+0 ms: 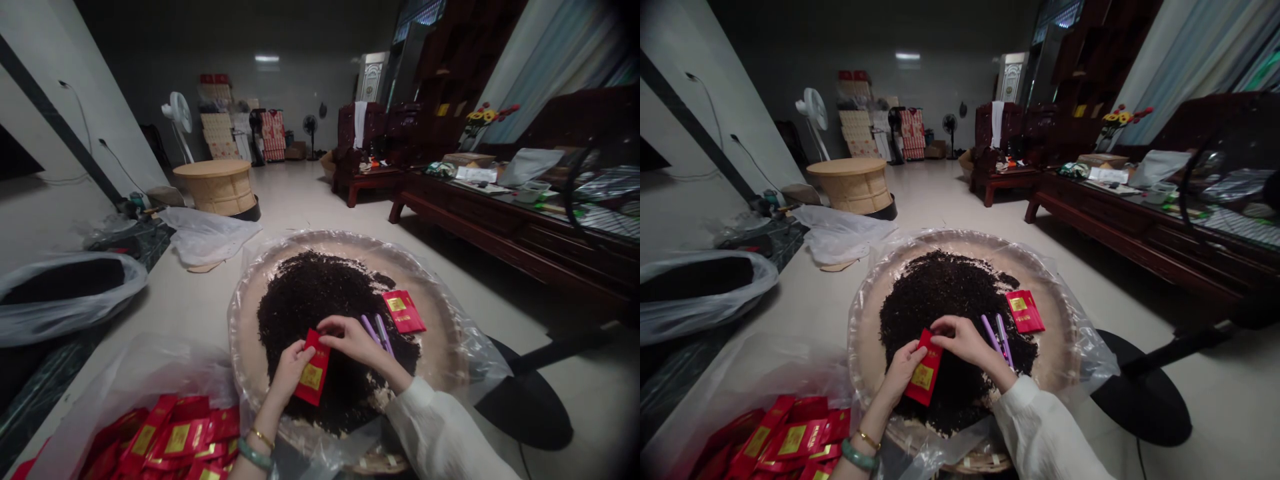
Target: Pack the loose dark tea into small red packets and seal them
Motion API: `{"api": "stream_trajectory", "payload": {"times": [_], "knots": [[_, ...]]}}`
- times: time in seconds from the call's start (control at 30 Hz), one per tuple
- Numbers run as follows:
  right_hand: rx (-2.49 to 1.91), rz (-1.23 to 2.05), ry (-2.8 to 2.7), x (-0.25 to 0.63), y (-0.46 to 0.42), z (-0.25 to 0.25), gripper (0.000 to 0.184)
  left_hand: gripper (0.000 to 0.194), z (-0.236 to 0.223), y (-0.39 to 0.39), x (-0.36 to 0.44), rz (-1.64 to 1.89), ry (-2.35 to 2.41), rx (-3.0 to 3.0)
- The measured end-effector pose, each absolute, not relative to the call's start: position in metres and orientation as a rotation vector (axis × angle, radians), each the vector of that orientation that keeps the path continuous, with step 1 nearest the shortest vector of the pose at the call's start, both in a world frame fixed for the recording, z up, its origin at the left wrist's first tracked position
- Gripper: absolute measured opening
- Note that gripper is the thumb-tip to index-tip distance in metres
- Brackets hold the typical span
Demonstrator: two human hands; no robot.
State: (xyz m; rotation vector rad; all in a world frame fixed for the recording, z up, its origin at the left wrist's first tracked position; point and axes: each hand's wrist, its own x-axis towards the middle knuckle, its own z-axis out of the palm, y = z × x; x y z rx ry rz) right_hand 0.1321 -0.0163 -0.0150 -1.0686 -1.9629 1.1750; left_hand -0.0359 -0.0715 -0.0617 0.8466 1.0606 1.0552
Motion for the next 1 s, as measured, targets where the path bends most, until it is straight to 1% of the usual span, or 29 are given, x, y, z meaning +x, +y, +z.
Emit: {"api": "stream_trajectory", "payload": {"times": [0.07,0.1,0.17,0.2,0.27,0.33,0.47,0.57,0.63,0.8,0.9,1.0], "knots": [[-1.160,0.996,-1.955,0.128,-0.019,-0.015,0.041,0.052,-0.063,-0.070,-0.036,1.059,1.097,0.874],[-1.204,0.918,-2.004,0.125,-0.020,-0.016,0.040,0.052,-0.063,-0.070,-0.036,1.056,1.115,0.896],[-1.297,0.802,-2.150,0.119,-0.022,-0.017,0.027,0.052,-0.063,-0.070,-0.036,1.051,1.145,0.938],[-1.335,0.756,-2.216,0.116,-0.022,-0.018,0.024,0.051,-0.063,-0.070,-0.036,1.053,1.157,0.954],[-1.358,0.681,-2.302,0.111,-0.021,-0.020,0.029,0.047,-0.062,-0.070,-0.036,1.061,1.160,0.962],[-1.311,0.650,-2.317,0.108,-0.020,-0.023,0.031,0.046,-0.062,-0.071,-0.037,1.046,1.117,0.934],[-1.196,0.702,-2.311,0.110,-0.017,-0.022,0.031,0.050,-0.060,-0.074,-0.037,0.933,1.074,0.895],[-1.250,0.701,-2.355,0.110,-0.018,-0.015,0.029,0.041,-0.060,-0.074,-0.037,0.899,1.132,0.951],[-1.345,0.641,-2.366,0.107,-0.020,-0.009,0.028,0.036,-0.059,-0.074,-0.036,0.910,1.185,1.014],[-1.508,0.458,-2.393,0.093,-0.027,-0.010,0.035,0.021,-0.058,-0.074,-0.035,0.857,1.252,1.079],[-1.446,0.412,-2.378,0.087,-0.029,-0.022,0.039,0.021,-0.057,-0.074,-0.034,0.830,1.214,1.090],[-1.395,0.477,-2.309,0.086,-0.028,-0.029,0.041,0.023,-0.056,-0.073,-0.034,0.845,1.185,1.148]]}}
